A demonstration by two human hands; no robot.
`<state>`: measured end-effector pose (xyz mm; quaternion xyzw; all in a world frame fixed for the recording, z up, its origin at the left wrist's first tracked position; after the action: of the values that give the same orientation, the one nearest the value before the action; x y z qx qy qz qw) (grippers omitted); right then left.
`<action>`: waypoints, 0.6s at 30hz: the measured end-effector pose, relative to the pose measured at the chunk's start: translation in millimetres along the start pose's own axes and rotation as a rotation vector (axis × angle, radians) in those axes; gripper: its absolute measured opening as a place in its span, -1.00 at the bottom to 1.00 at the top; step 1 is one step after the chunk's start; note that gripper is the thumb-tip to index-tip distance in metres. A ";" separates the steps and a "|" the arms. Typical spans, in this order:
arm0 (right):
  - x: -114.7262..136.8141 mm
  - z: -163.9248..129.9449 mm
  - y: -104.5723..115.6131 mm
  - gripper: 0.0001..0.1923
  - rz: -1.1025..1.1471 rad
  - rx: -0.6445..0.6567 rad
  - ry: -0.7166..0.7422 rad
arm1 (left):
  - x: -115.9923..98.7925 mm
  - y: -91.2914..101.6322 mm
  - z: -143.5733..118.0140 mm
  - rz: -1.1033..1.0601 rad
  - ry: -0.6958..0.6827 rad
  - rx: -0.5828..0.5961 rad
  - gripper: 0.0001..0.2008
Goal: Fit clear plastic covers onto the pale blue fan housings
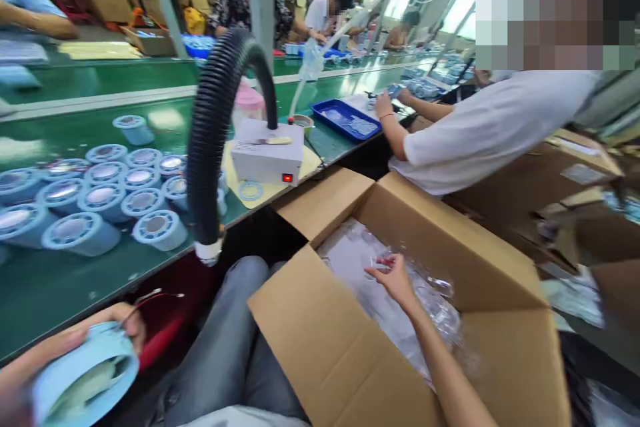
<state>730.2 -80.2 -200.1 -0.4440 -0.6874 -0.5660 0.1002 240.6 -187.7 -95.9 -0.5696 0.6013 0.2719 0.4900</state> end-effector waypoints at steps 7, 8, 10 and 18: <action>152.3 -169.4 -73.2 -0.56 0.376 0.633 0.731 | 10.0 -21.3 -1.2 -0.099 0.035 0.034 -0.57; 167.0 -192.1 -84.8 -0.56 0.332 0.692 0.846 | 11.4 -21.3 -1.1 -0.061 0.036 0.046 -0.55; 189.8 -222.6 -102.8 -0.57 0.214 0.701 1.057 | 12.2 -20.4 -3.1 0.017 0.040 0.070 -0.55; 226.3 -242.1 -152.8 -0.52 -0.368 0.517 1.182 | -16.7 -25.9 -18.5 0.839 -0.198 0.111 -0.77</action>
<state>398.7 -172.3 -78.4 0.1032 -0.6949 -0.5389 0.4648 257.8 -202.4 -68.0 -0.2198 0.7444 0.4680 0.4225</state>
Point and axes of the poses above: each hand's wrist, its own z-axis towards the middle knuckle, its own y-axis out of the back of the hand, x = y × z, the point moved 6 cm from there along z, towards the middle knuckle, and after that the axes turned 7 degrees about -y, right-handed, at the moved point
